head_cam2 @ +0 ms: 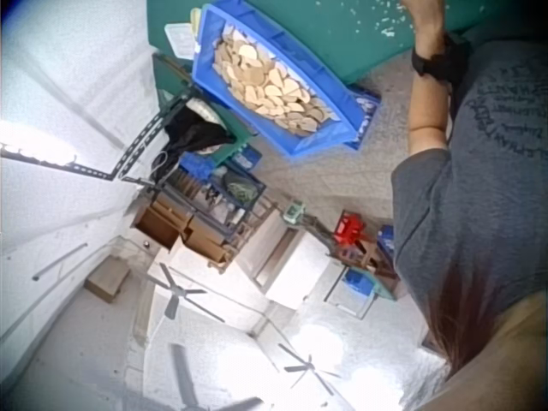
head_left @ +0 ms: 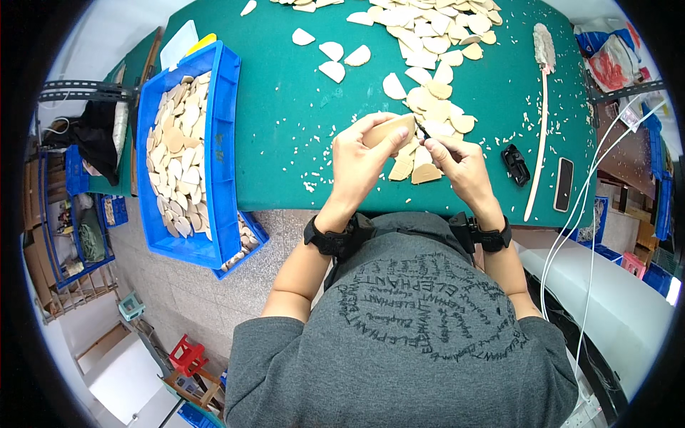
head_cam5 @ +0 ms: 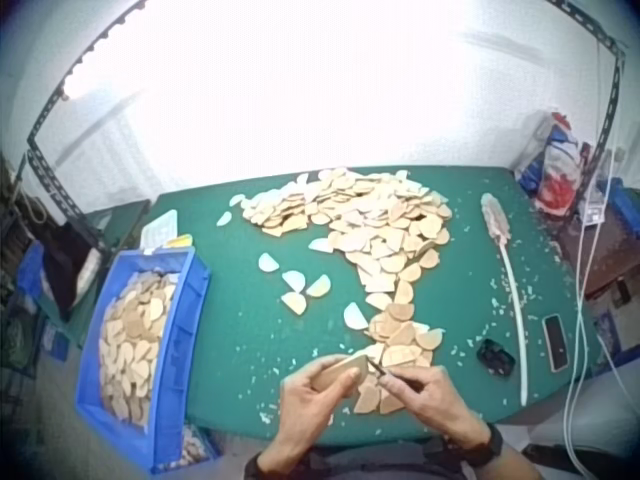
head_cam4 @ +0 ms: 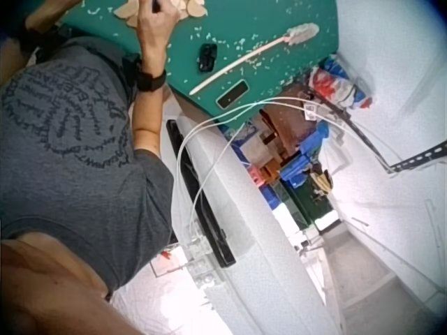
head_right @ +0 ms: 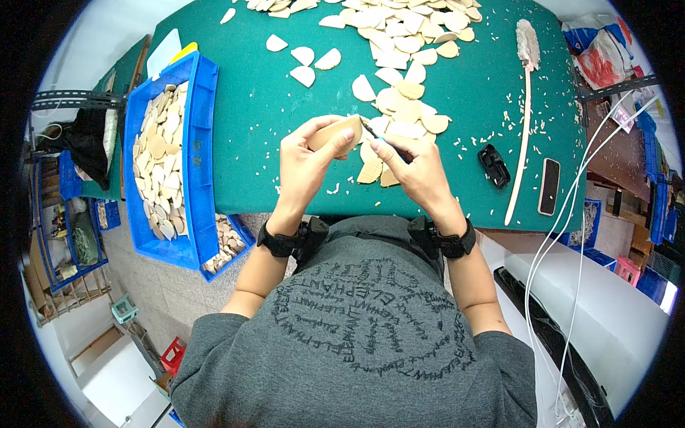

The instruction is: The person uses a small knife to trim the edges of numerous small, light-colored wooden pieces on a green work surface. They pick up each piece individually, shave off small amounts of material, and place the trimmed pieces into a blue plastic bin to the left.

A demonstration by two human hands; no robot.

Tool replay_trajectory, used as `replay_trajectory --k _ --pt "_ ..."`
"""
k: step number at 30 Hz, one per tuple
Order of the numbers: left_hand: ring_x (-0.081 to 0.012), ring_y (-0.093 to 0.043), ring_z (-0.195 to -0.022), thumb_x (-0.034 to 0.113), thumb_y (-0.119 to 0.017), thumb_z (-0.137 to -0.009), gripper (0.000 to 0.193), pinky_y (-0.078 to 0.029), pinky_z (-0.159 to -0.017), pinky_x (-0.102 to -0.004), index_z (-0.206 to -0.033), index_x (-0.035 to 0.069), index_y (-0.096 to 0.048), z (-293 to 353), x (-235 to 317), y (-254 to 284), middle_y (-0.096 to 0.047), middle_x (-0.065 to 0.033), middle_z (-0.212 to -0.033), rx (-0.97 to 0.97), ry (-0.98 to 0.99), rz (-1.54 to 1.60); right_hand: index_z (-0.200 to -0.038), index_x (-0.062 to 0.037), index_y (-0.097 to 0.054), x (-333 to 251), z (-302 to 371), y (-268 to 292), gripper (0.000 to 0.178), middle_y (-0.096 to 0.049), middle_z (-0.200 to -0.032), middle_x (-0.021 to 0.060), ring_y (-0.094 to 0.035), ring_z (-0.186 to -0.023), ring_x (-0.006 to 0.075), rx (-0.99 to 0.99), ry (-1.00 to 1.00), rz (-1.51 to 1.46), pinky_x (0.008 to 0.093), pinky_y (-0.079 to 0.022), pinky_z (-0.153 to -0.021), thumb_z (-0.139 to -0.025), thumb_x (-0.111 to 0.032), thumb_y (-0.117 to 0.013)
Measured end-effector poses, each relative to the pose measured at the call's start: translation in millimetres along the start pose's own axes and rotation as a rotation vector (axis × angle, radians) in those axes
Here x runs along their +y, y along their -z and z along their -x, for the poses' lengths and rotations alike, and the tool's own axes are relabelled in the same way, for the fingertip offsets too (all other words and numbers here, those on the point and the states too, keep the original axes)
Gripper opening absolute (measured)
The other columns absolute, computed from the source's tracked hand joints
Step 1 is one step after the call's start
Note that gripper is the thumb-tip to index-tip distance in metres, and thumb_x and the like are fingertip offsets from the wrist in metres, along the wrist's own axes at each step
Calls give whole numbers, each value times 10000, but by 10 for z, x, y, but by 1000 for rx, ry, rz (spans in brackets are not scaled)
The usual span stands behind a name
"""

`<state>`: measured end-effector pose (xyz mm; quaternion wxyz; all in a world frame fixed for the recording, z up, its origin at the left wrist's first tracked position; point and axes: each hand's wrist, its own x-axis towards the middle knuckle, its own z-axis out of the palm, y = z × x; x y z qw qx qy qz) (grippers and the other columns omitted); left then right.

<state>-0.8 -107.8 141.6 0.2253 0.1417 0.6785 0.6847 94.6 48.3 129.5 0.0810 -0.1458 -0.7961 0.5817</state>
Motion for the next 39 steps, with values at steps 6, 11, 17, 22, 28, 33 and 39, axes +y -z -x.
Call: replay_trajectory --k 6,11,17,22,28,33,39 --pt "-124 -636 -783 142 -712 -815 277 -549 -627 -246 -1027 -26 -649 25 -22 68 -662 -87 -922 20 47 130 -988 13 -678 -20 -13 14 272 -543 -651 -22 -456 -602 44 14 -206 -167 210 -366 -523 -882 -235 -646" --pt "-136 -624 -771 152 -685 -845 268 -549 -588 -262 -1037 -27 -630 -3 65 884 -643 -97 -931 464 -132 -33 -1083 11 -647 168 -11 80 304 -574 -719 -17 -484 -630 36 55 -172 -255 194 -392 -531 -903 -233 -622" --pt "-209 -547 -971 238 -622 -884 554 -485 -828 -353 -1282 -28 -344 -130 161 2203 -472 -176 -1232 1158 -333 1 -1172 16 -604 269 24 244 356 -619 -814 -1 -503 -667 40 69 -232 -294 192 -417 -561 -913 -229 -606" --pt "-239 -598 -818 351 -704 -778 472 -461 -789 -356 -1071 -14 -646 -1179 -985 1383 -643 -182 -1063 567 -160 -567 -1162 15 -611 328 57 280 350 -631 -845 7 -499 -679 37 116 -240 -305 192 -421 -590 -913 -231 -604" --pt "-334 -430 -1130 473 -722 -713 597 -400 -917 -431 -1066 9 -592 -1624 -1527 -245 -521 -183 -1142 189 98 -1075 -1107 23 -633 380 171 451 343 -609 -822 -3 -480 -680 37 210 -283 -206 196 -404 -592 -902 -251 -615" --pt "-224 -581 -768 258 -630 -820 330 -470 -691 -324 -1026 12 -555 -1650 -1768 -134 -623 -143 -950 70 -80 -607 -1104 18 -634 443 241 475 332 -581 -779 -15 -460 -661 34 257 -311 -241 190 -379 -568 -906 -248 -607" --pt "-94 -497 -694 247 -573 -882 327 -436 -612 -235 -1134 49 -506 -913 -856 -73 -597 -53 -922 -216 342 329 -1102 25 -632 392 72 350 340 -574 -778 -16 -459 -655 38 109 -299 -249 193 -366 -564 -904 -251 -609"
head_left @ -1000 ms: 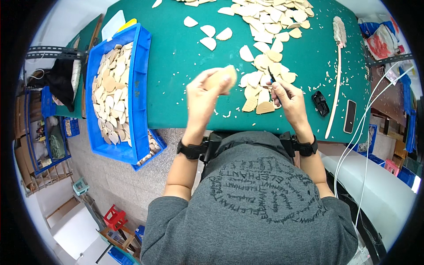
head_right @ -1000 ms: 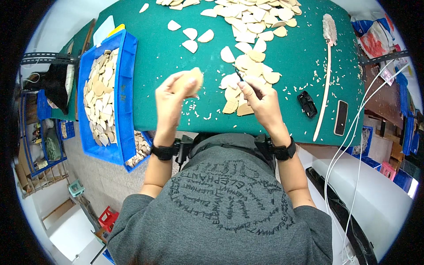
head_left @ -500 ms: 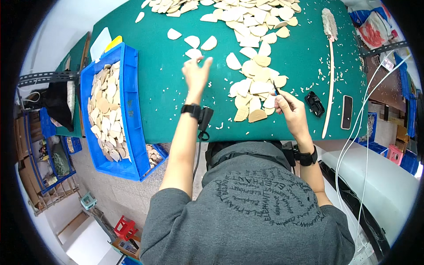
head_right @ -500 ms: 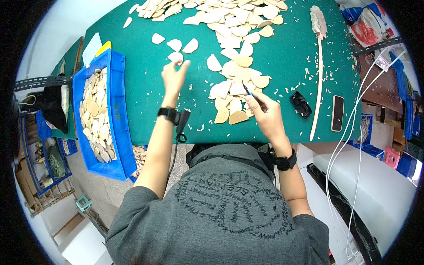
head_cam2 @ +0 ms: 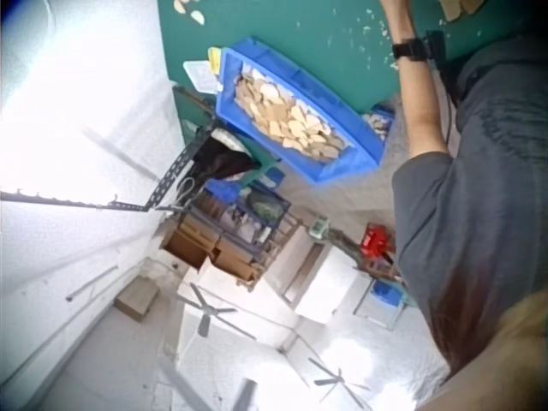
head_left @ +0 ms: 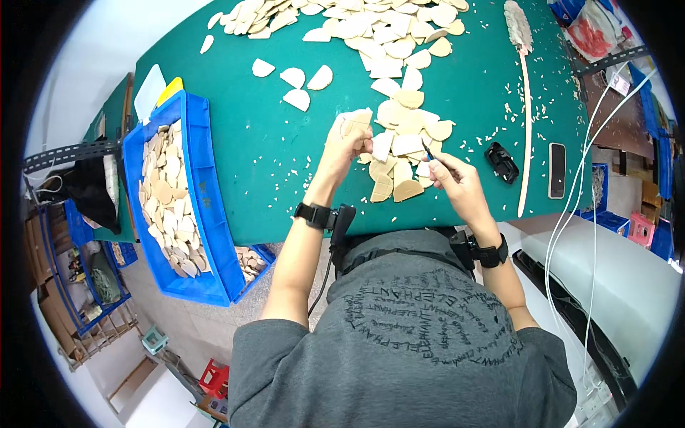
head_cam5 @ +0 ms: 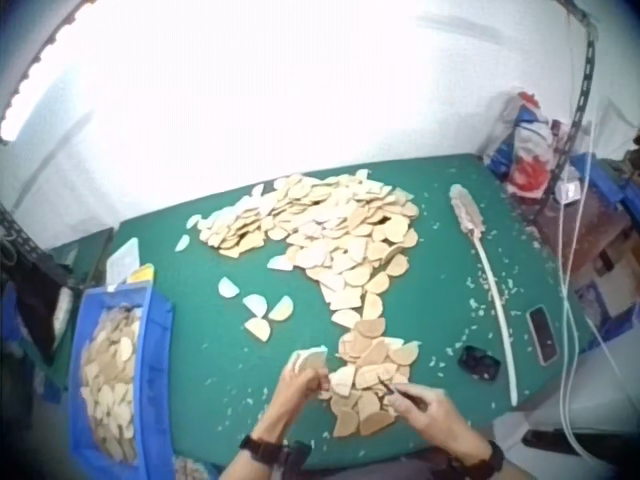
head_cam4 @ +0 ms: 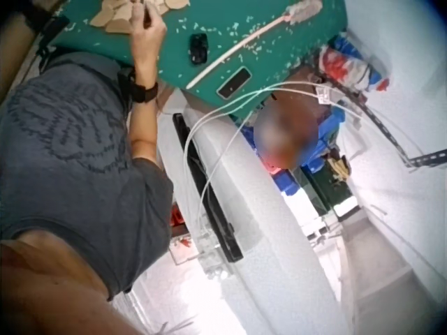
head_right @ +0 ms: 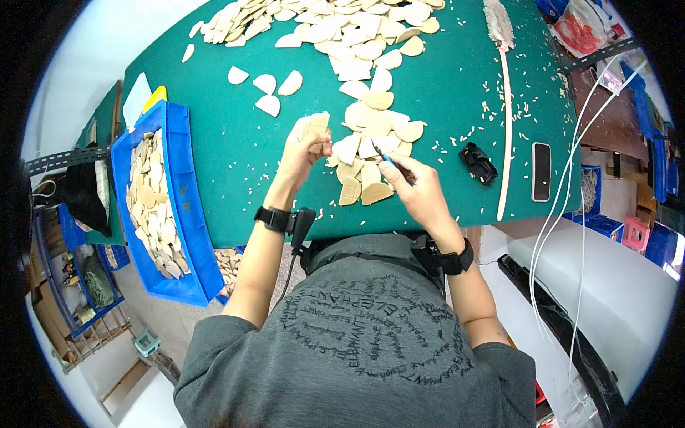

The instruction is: The person uses a small knife to trim the edges of numerous small, light-colored wooden pieces on a green work surface. They pick up each piece individually, shave off small amounts of material, and place the trimmed pieces into a blue plastic bin to the left.

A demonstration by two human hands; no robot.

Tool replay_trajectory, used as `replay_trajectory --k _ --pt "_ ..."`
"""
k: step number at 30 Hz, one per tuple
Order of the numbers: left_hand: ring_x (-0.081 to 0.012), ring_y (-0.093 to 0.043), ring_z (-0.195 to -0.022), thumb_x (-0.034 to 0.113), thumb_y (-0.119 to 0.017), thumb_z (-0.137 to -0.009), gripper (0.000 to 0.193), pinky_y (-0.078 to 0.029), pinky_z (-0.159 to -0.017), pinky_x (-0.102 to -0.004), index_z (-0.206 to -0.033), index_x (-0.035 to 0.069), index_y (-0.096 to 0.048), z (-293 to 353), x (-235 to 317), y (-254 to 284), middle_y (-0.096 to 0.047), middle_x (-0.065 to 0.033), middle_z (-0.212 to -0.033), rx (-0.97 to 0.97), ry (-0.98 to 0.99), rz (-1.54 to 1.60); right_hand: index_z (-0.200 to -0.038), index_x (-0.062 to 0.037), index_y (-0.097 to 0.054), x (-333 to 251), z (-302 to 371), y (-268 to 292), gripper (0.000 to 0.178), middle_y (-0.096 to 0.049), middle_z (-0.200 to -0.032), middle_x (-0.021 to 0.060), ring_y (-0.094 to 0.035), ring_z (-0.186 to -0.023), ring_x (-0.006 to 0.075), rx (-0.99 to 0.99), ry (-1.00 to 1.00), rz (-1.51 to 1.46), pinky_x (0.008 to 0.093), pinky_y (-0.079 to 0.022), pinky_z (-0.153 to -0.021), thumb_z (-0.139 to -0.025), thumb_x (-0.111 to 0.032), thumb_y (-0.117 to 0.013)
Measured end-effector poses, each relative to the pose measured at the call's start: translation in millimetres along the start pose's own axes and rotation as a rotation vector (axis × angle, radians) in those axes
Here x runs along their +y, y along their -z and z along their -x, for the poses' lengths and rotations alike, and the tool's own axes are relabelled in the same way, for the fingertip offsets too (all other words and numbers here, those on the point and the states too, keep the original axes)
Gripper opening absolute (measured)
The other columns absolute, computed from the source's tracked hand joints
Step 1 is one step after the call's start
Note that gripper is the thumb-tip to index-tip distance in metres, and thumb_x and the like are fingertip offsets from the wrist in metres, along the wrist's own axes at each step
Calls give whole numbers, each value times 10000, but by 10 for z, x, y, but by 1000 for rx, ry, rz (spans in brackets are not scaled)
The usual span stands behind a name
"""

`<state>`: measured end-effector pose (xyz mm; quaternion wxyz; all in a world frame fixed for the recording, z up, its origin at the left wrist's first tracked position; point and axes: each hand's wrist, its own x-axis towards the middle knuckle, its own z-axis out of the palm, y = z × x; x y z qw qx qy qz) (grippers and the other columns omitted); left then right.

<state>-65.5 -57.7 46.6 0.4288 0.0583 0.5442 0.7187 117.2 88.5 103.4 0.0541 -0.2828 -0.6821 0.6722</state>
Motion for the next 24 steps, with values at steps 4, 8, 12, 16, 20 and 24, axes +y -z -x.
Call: replay_trajectory --k 4,8,12,16,20,24 --pt "-70 -467 -742 371 -549 -925 412 -428 -621 -223 -1212 79 -508 484 147 -73 -545 -29 -953 -82 40 167 -1089 17 -640 7 -80 -174 351 -665 -874 54 -575 -788 106 -69 36 47 258 -462 -697 -891 -272 -628" --pt "-94 -537 -868 215 -667 -855 429 -474 -712 -237 -1242 75 -548 716 236 -183 -571 -43 -1024 -10 -172 -145 -1115 4 -636 -54 -43 -263 368 -678 -936 76 -587 -852 113 -145 20 92 263 -467 -752 -891 -287 -626" --pt "-142 -579 -985 65 -782 -714 540 -493 -798 -262 -1216 46 -584 911 280 -217 -600 -63 -1071 103 -455 -540 -1122 6 -634 -122 33 -330 376 -654 -873 48 -557 -795 96 -187 34 42 251 -455 -701 -897 -294 -614" --pt "-159 -597 -938 107 -787 -711 477 -495 -776 -267 -1155 34 -627 1039 374 -256 -608 -81 -1038 145 -614 -772 -1122 11 -632 -182 77 -370 380 -632 -843 36 -528 -756 86 -194 78 53 242 -438 -663 -897 -294 -612" --pt "-176 -604 -921 124 -797 -688 491 -494 -765 -269 -1144 40 -637 1095 383 -262 -611 -95 -1010 183 -699 -834 -1118 13 -632 -222 100 -384 392 -639 -844 46 -530 -754 89 -182 98 142 245 -435 -659 -893 -307 -615" --pt "-183 -604 -919 118 -795 -687 489 -496 -771 -276 -1143 39 -637 1146 401 -266 -612 -102 -1006 194 -734 -860 -1119 8 -633 -227 123 -422 410 -651 -852 58 -534 -752 95 -154 163 171 251 -433 -661 -890 -332 -613"
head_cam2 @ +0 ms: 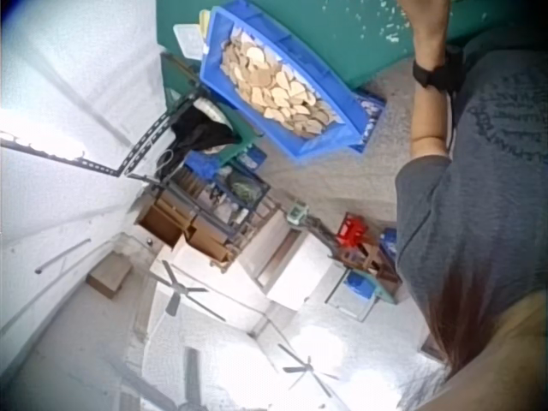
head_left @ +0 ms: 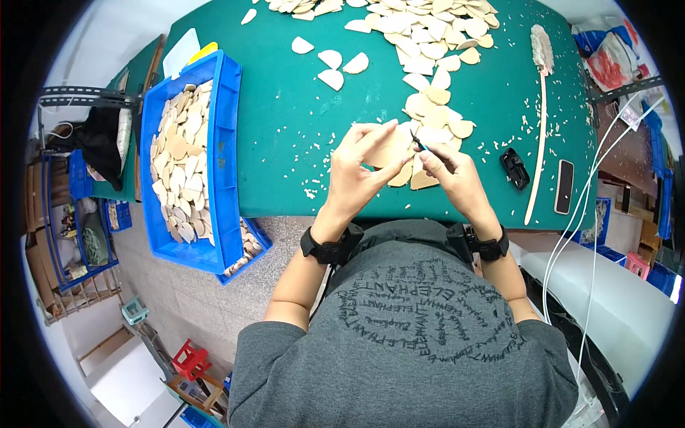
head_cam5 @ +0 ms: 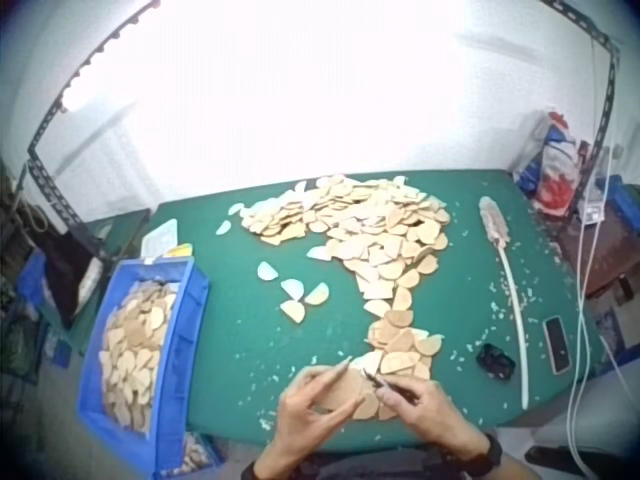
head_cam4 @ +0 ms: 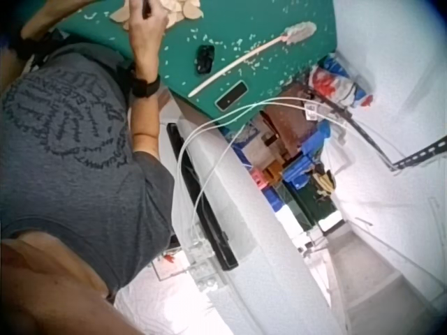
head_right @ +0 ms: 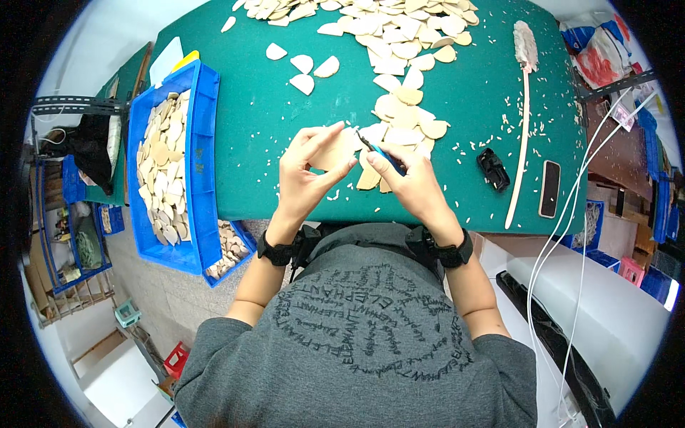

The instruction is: The person uses a small knife to trim the edges of numerous small, light-colored wooden pieces on a green work surface. They pick up each piece individually, shave off small amounts of material, and place the trimmed pieces into a blue plastic bin to the left.

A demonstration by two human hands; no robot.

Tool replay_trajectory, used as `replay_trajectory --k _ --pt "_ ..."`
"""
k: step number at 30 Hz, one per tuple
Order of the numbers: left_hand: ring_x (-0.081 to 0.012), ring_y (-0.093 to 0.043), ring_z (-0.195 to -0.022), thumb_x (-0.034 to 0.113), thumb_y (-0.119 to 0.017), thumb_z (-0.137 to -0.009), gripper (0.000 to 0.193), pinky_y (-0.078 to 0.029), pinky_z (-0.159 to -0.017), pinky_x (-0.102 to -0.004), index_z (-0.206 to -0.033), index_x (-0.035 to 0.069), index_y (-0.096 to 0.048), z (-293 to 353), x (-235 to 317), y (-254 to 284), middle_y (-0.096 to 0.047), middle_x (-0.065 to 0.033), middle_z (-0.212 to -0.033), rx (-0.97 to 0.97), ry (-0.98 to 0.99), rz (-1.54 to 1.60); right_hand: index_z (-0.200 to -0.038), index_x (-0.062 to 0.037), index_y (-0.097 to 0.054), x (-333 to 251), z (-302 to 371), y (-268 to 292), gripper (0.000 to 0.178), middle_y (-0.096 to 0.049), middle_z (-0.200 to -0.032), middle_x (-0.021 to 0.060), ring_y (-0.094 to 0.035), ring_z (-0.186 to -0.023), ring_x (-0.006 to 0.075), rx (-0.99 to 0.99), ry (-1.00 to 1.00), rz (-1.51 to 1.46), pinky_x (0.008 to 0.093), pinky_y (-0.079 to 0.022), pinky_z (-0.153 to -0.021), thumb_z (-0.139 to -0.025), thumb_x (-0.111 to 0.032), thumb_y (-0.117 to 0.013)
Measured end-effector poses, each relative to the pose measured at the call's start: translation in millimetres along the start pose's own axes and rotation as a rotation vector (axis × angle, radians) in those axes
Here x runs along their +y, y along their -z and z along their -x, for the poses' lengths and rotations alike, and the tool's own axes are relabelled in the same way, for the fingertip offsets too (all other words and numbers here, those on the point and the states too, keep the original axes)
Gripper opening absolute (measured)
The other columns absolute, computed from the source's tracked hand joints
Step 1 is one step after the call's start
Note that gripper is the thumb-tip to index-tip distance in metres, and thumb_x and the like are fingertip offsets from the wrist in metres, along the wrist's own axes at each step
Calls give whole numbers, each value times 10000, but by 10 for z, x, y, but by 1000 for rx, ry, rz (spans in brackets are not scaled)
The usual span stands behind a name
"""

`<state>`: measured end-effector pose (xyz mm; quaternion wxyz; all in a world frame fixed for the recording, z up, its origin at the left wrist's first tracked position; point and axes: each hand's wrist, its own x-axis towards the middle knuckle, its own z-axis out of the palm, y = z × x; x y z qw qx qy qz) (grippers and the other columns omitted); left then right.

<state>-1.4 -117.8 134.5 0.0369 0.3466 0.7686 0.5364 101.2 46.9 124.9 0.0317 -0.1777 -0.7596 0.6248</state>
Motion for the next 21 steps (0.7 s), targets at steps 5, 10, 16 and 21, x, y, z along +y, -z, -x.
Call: replay_trajectory --k 5,10,16,21 --pt "-190 -606 -918 103 -793 -685 488 -498 -778 -286 -1143 40 -638 28 26 14 -614 -108 -1002 4 -26 -21 -1123 -1 -634 -6 26 -12 411 -657 -866 63 -535 -757 98 -36 -19 15 255 -435 -669 -894 -341 -606" --pt "-201 -606 -906 84 -790 -679 492 -497 -780 -297 -1145 49 -639 55 48 13 -615 -108 -999 13 -43 -43 -1108 -3 -644 3 44 -22 371 -615 -783 17 -484 -690 70 -55 -52 -54 241 -403 -600 -902 -310 -604" --pt "-213 -604 -894 76 -785 -674 496 -497 -775 -303 -1148 62 -639 89 74 16 -608 -110 -995 24 -57 -61 -1075 -5 -659 -52 57 -20 342 -556 -722 -25 -437 -650 50 -66 -38 -45 230 -365 -555 -908 -297 -602" --pt "-219 -603 -888 76 -782 -674 494 -500 -765 -306 -1146 60 -637 104 71 16 -603 -112 -993 25 -70 -89 -1048 -6 -669 -92 78 -28 328 -546 -701 -33 -430 -634 47 -61 -48 -34 230 -356 -538 -910 -296 -601"
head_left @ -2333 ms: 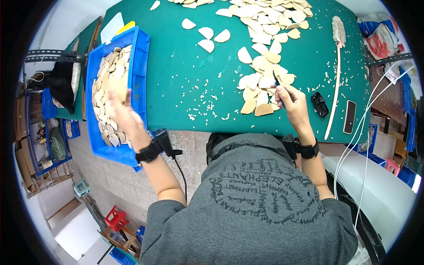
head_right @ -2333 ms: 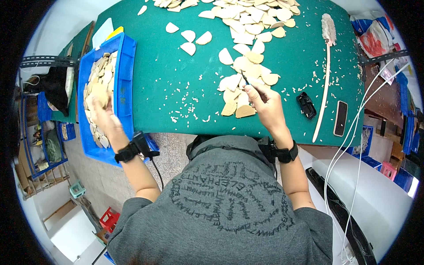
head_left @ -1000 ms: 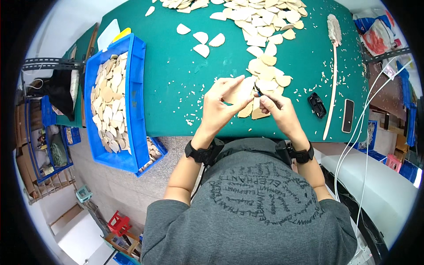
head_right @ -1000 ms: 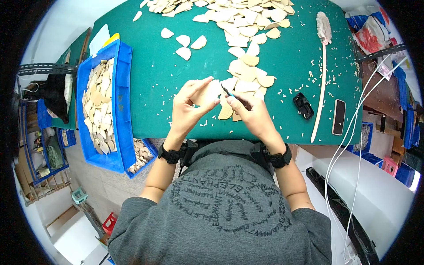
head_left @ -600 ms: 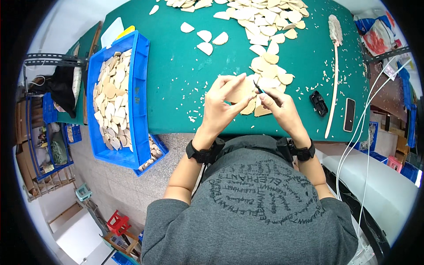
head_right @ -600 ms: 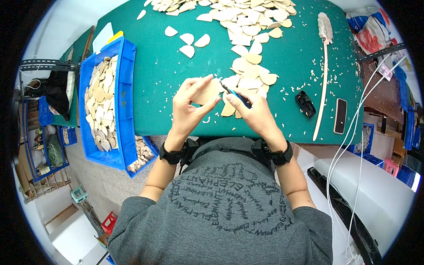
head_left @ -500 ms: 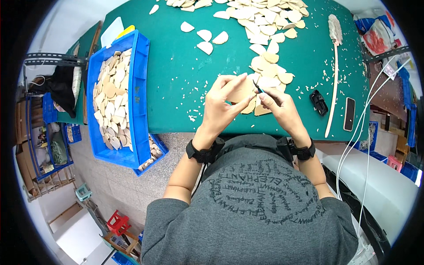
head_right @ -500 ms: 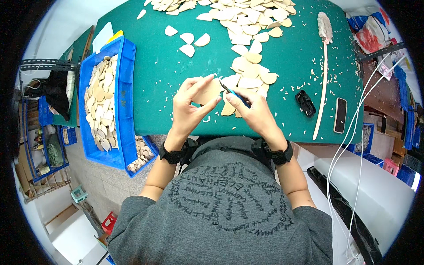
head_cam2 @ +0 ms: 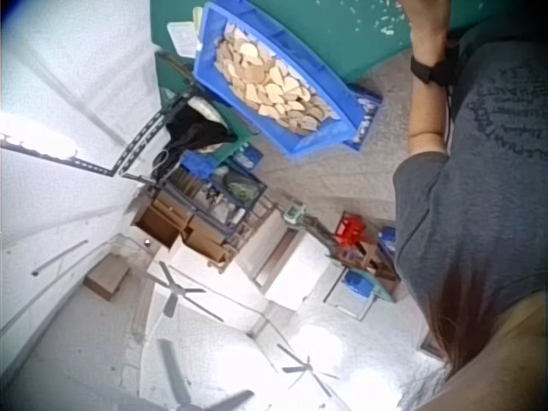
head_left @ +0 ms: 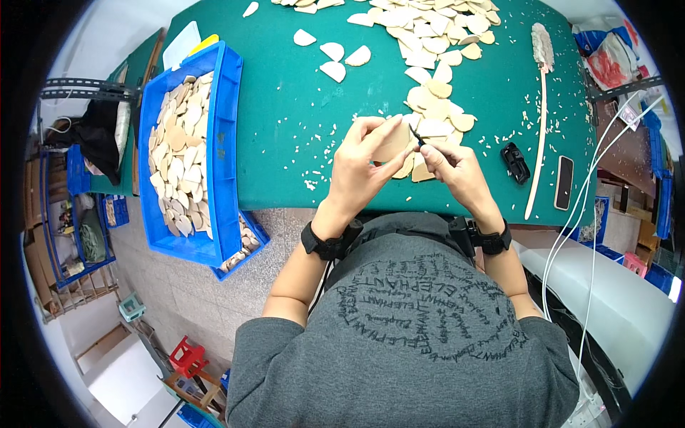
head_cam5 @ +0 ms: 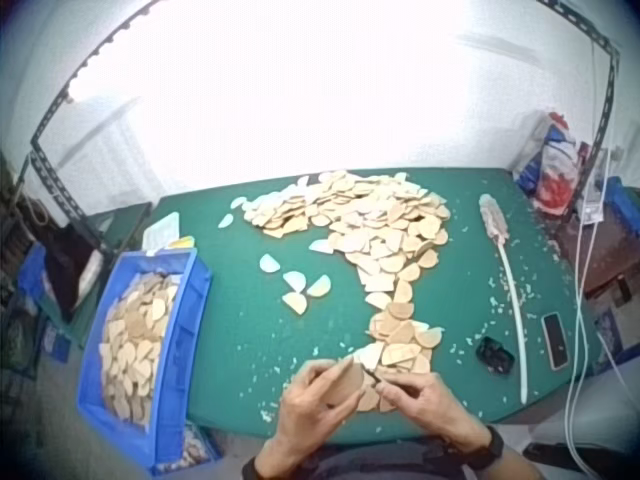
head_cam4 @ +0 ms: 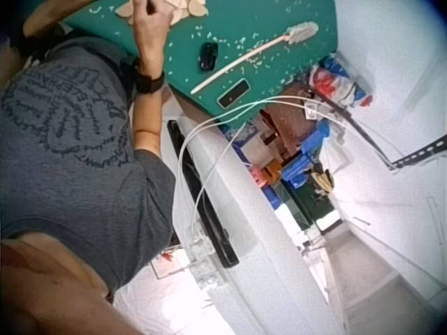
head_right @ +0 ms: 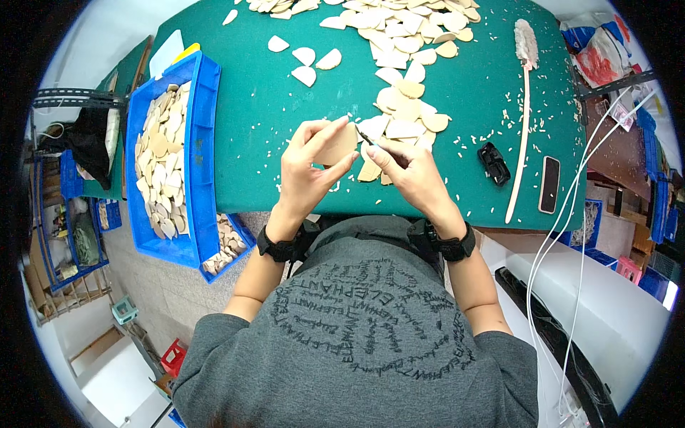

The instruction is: The person uses a small knife to trim the edges of numerous small, light-colored wooden pieces on a green work surface. They pick up each piece individually, shave off small amounts of material, and place the trimmed pieces into a blue plastic bin to the left.

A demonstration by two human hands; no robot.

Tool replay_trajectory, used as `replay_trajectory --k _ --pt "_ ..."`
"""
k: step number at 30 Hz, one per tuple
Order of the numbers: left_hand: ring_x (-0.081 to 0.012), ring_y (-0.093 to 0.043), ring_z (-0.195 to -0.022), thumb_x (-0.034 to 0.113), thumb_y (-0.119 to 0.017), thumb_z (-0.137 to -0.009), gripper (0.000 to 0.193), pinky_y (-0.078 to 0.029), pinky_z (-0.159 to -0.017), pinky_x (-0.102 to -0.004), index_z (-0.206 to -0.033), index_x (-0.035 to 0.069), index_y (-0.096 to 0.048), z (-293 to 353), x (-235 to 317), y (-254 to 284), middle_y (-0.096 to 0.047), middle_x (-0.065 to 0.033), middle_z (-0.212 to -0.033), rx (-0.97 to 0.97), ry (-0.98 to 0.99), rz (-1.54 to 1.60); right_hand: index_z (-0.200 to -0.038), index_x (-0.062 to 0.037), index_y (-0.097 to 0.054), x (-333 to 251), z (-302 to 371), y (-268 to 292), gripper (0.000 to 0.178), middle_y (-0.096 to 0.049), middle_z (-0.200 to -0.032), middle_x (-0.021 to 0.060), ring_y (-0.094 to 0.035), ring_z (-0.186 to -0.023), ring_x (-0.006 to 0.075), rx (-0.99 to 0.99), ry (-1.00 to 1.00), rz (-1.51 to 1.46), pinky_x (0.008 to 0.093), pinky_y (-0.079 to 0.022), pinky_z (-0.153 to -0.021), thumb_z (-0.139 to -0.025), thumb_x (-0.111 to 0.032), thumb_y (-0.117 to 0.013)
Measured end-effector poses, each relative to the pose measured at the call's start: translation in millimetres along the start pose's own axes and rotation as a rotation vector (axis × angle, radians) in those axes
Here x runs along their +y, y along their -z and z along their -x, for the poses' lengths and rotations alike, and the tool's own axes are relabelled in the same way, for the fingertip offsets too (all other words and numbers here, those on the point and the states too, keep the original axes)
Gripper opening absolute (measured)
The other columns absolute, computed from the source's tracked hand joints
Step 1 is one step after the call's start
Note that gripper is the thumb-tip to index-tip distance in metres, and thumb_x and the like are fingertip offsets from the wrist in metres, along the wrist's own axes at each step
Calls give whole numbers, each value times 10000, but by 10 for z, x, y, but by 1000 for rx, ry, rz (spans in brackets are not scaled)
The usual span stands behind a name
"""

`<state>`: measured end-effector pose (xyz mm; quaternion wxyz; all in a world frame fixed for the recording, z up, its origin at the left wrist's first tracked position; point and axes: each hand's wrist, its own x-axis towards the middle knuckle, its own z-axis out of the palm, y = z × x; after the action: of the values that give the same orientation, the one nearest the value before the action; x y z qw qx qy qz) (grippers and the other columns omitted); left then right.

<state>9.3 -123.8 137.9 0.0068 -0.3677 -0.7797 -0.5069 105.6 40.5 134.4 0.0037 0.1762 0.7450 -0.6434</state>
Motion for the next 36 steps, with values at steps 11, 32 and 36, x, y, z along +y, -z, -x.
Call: replay_trajectory --k 11,32,36 --pt "-207 -599 -901 106 -792 -681 504 -493 -790 -307 -1156 63 -632 26 -139 292 -608 -108 -1010 88 24 -109 -930 -27 -700 132 -79 -8 247 -517 -628 -42 -428 -532 31 133 15 -112 204 -339 -471 -917 -248 -590" --pt "-244 -606 -840 233 -663 -810 218 -479 -773 -352 -918 44 -677 -551 -1693 -1426 -627 -114 -881 -271 512 -231 -1015 9 -663 365 139 612 322 -530 -678 -19 -455 -574 33 393 -94 -170 182 -361 -501 -921 -288 -582" --pt "-161 -603 -791 144 -619 -842 131 -501 -680 -314 -908 33 -635 -511 -1744 -1224 -622 -69 -889 -229 665 156 -1005 6 -666 409 155 657 319 -532 -675 -20 -456 -574 33 373 -129 -187 181 -362 -500 -919 -290 -585"
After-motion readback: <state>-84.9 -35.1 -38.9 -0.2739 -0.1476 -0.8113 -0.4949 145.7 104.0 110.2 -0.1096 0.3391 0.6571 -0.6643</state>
